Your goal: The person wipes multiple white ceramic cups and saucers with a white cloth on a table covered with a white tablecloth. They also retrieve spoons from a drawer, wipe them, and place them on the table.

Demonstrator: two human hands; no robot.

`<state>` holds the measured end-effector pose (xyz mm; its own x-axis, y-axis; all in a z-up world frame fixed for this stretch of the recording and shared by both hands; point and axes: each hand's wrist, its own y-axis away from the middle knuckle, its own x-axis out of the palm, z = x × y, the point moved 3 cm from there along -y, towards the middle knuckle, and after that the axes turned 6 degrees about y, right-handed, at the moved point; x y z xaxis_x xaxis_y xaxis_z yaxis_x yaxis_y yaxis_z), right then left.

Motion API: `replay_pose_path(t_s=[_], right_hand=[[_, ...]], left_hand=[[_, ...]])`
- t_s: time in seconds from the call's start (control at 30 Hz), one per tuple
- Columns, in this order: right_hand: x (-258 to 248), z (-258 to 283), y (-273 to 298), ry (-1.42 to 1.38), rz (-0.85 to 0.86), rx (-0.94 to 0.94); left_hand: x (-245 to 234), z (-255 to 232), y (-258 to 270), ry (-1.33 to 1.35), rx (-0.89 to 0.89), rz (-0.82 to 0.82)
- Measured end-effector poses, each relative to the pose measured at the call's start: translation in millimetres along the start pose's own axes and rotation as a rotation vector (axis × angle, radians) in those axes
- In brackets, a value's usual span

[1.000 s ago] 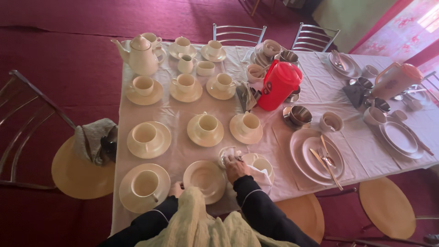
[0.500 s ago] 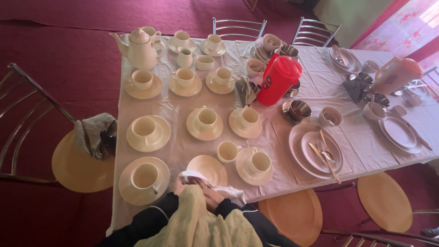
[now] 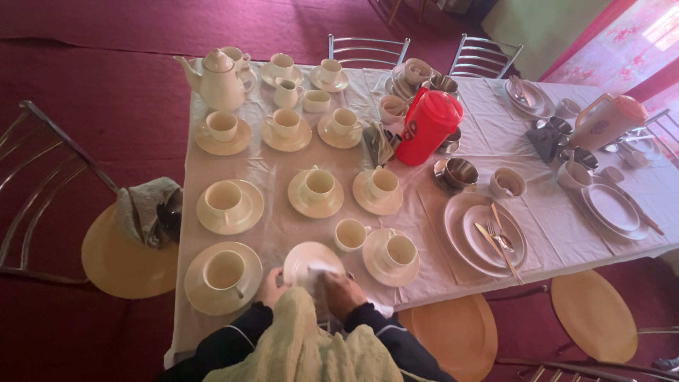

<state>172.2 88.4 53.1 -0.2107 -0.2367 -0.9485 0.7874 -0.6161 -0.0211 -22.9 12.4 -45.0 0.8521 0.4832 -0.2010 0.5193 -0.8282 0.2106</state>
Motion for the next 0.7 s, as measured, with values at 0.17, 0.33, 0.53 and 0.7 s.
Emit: replay_pose_path(t_s=[0.17, 0.33, 0.53, 0.7], right_hand=[[-42.4, -13.7, 5.0, -0.077, -0.029, 0.386], [-83.8, -34.0, -19.9, 0.097, -0.082, 0.353], [-53.2, -68.5, -40.6, 0.260, -0.147, 0.269], [-55.4, -67.5, -37.1, 0.221, -0.227, 0.261]], left_hand=[[-2.7, 12.9, -6.6, -0.162, -0.107, -0.100], [0.3, -12.3, -6.8, -0.060, -0.167, -0.086], [-5.4, -109.3, 17.4, 0.075, 0.095, -0.124], [-7.3, -131.6, 21.6, 0.096, 0.170, -0.168]])
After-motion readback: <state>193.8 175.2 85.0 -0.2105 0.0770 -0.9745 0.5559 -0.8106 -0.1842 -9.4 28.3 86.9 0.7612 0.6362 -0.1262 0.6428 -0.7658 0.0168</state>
